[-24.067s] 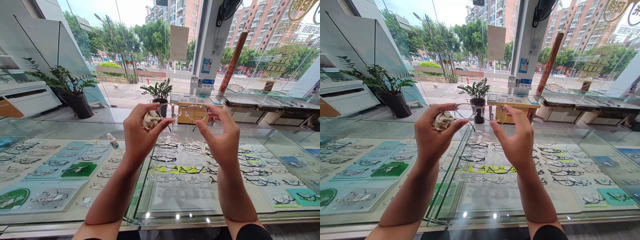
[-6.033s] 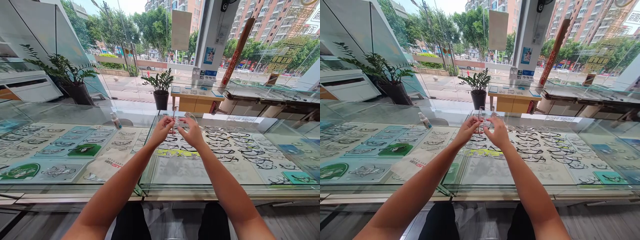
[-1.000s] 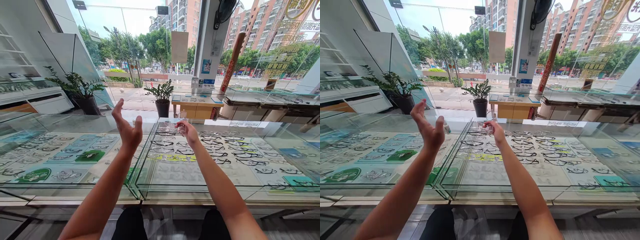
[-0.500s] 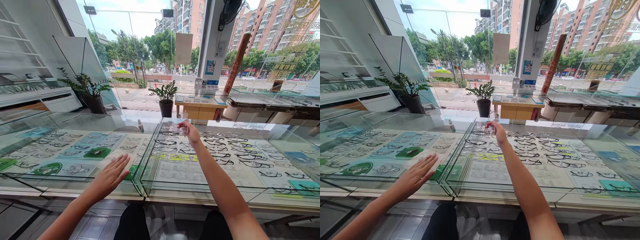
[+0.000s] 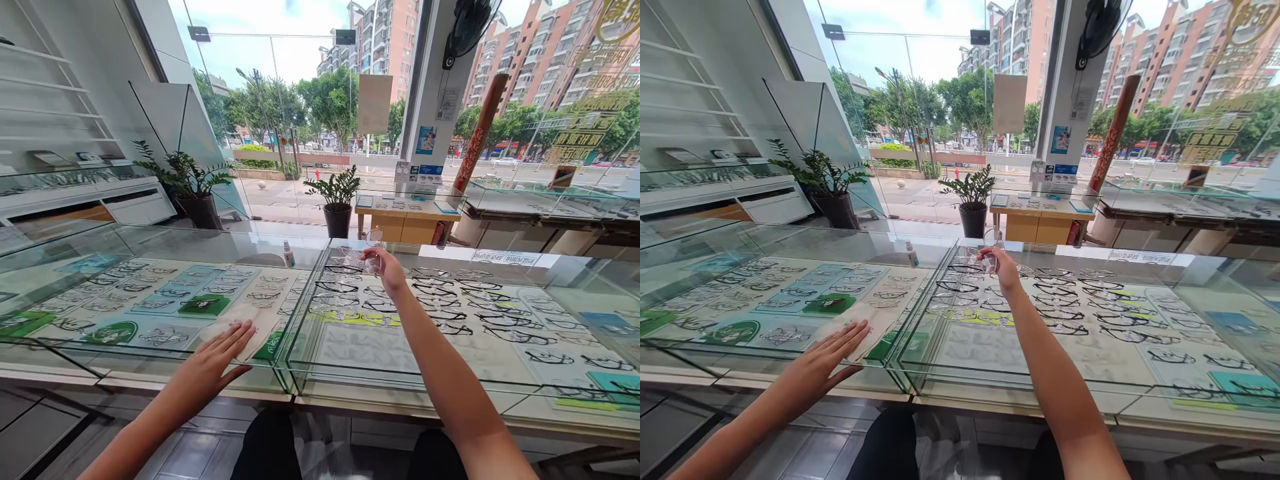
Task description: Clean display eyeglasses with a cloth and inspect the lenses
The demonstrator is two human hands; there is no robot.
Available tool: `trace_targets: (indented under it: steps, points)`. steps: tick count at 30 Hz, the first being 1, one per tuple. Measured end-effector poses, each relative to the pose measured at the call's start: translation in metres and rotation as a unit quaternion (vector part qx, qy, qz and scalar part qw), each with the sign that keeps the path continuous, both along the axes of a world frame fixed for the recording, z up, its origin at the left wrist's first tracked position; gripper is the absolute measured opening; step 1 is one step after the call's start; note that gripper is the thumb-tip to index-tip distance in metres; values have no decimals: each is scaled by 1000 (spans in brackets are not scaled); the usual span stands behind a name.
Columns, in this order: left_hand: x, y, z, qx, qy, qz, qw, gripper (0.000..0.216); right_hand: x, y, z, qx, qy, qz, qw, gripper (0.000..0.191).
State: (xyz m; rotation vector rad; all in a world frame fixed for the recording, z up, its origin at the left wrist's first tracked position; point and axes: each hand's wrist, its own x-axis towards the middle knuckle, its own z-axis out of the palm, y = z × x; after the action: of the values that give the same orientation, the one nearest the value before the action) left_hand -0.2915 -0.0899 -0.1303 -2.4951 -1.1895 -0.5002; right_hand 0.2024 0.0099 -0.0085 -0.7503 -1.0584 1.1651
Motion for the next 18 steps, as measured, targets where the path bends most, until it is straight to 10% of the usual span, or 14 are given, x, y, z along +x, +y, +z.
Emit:
trace_targets:
  steps: [18]
  points:
    - [2,-39,18,-31,-140,-13,990,40,-4,1,1,4,13,-5,1000,44]
